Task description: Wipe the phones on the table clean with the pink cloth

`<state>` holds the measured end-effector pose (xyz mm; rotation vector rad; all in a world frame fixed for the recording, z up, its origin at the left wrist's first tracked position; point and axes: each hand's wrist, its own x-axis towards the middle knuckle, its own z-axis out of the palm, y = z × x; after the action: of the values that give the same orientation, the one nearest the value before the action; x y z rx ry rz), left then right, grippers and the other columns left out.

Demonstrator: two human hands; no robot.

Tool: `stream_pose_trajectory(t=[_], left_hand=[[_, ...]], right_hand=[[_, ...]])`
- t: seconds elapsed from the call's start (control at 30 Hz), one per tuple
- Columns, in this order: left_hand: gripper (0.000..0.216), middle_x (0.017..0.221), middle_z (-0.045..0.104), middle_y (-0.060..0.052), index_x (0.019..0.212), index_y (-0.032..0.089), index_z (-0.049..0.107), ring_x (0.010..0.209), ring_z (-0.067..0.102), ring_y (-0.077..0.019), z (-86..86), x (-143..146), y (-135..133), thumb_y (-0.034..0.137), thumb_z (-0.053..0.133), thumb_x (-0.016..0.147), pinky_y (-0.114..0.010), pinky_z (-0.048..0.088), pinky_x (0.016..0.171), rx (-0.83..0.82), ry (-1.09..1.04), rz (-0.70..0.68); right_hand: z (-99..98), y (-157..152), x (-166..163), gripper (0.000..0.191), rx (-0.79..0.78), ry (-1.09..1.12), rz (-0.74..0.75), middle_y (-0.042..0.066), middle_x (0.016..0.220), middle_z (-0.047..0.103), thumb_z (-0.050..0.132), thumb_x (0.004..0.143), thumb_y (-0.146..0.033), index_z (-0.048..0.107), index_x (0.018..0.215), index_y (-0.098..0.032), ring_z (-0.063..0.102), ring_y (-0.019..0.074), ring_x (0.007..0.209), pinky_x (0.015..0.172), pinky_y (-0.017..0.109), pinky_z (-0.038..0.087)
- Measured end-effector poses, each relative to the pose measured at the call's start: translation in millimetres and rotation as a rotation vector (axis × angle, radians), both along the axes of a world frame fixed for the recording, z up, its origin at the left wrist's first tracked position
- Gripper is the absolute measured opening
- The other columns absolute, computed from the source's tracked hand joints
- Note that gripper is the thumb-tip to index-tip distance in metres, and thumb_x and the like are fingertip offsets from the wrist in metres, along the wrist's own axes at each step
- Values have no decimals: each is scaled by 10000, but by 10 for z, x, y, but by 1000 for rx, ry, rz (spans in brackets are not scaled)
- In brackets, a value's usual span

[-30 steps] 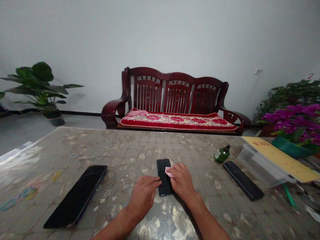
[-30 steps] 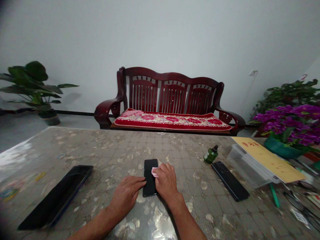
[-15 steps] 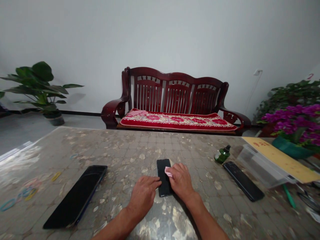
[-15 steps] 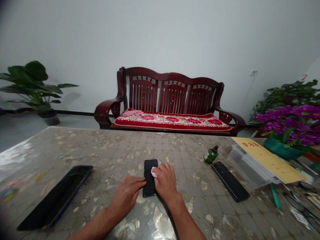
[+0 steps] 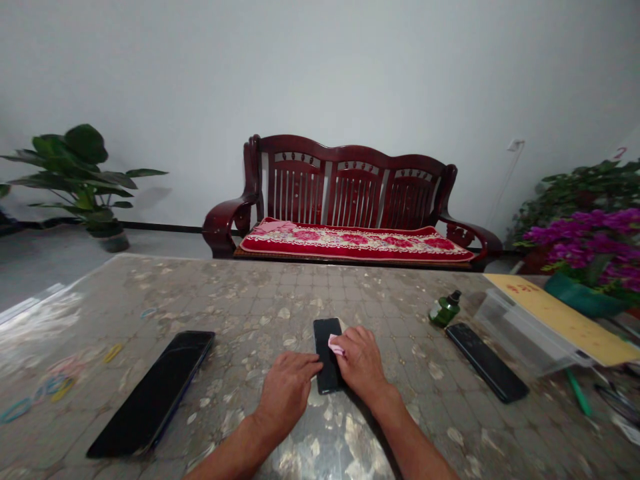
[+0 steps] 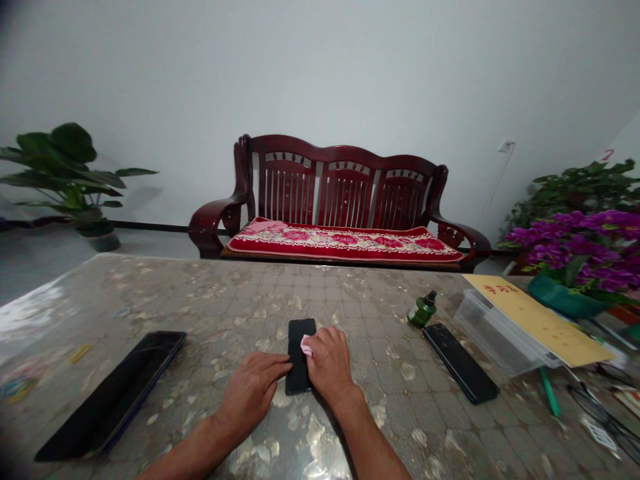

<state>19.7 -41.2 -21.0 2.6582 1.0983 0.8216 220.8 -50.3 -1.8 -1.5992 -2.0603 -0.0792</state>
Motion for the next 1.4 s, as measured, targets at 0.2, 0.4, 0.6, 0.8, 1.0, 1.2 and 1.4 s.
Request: stream_pose_trajectory(t=[0.2,0.4,0.6,0.8,1.0,1.2,1.4], left_hand=[[460,1052,747,-24,1025,262,732,931,677,-234,47,8,-9,-26,520,735,-413,501,870,-3,-5,19],[424,1017,749,-26,992,247,730,911,679,-233,52,-9,-9,-27,529,739,-409,492,870,7,-14,22],[429,1010,748,-26,993,247,730,912,673,-228,71,-10,-19,-23,507,746,-399,487,873,-14,-14,21],[421,1019,747,-28,1008,251,726,916,669,-228,57,-9,-8,-14,506,766,-398,488,877,-17,18,29],[428,1015,746,-27,1007,246,718,917,669,-230,63,-10,-18,-28,508,754,-402,480,882,-30,23,30],[421,984,743,-29,1013,249,717,902,661,-226,56,-5,-15,-14,510,758,-386,479,867,-27,18,34],[437,1001,742,-28,1024,251,716,930,660,-236,40,-15,-6,-13,502,748,-399,475,884,-52,7,39]], right_hand=[[4,-83,-64,175,-34,32,140,3,785,579,619,785,-92,683,849,-242,478,182,838,773,308,303],[28,-28,-24,174,-11,28,53,9,816,601,611,828,-125,693,911,-254,476,192,861,768,312,297],[51,-76,-53,193,-27,20,99,6,777,581,608,743,-72,680,822,-232,475,188,853,778,313,301],[43,-76,-48,217,-36,69,86,6,769,591,591,759,-71,693,841,-244,482,189,851,791,318,308],[53,-59,-40,209,-25,70,47,13,773,591,595,758,-71,697,839,-234,480,193,862,775,313,307],[45,-109,-62,202,-34,60,127,7,722,565,592,724,-63,688,779,-232,478,185,818,768,312,310],[40,-70,-44,238,-11,78,53,10,747,584,579,744,-51,700,830,-236,484,189,841,779,307,314]])
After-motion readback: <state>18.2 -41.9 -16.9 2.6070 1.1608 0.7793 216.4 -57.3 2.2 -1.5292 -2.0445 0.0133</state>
